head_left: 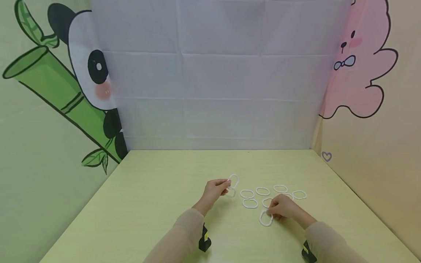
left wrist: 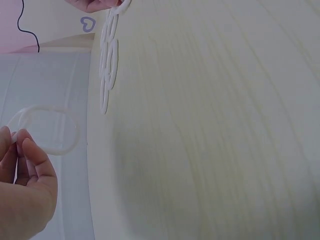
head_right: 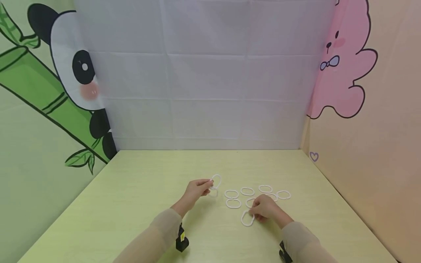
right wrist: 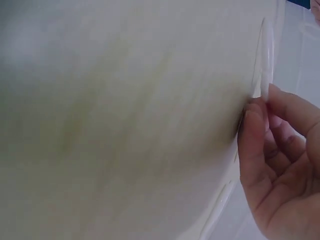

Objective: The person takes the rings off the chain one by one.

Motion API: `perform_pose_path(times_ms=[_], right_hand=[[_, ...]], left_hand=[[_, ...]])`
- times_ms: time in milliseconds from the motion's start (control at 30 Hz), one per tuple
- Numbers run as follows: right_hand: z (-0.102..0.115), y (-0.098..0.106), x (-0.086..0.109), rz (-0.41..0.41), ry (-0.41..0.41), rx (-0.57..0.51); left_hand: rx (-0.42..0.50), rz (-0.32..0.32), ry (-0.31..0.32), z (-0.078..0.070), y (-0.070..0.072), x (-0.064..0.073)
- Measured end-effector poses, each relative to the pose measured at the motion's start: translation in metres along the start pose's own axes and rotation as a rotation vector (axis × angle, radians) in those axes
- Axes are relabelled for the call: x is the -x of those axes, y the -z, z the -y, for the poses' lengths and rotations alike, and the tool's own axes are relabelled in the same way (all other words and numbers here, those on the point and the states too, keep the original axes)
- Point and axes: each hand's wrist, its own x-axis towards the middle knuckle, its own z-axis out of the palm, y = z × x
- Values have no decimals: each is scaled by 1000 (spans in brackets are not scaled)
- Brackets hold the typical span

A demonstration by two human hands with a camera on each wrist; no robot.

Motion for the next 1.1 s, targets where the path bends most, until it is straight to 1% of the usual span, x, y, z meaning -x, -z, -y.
perform_pose_path(times_ms=[167,367,467,600,867,1100], right_hand=[[2,-1,-2,-8,25,80],[1,-1,-3,-17,11,98],[0,0,-3,-16,21,109],[-1,2,-4,-8,28,105],[0,4,-5,23,57,76],[3,4,-9,2,67,85]], left_hand=[[2,-5,13,0,0,-1],[-2,-5,1,1,-3,-3],[-3,-3,-1,2,-4,-3],[1,-4,7,1,-6,-3],[-3,9,9,-1,-5,-2],[-5,10,14,-1,-4,-4]])
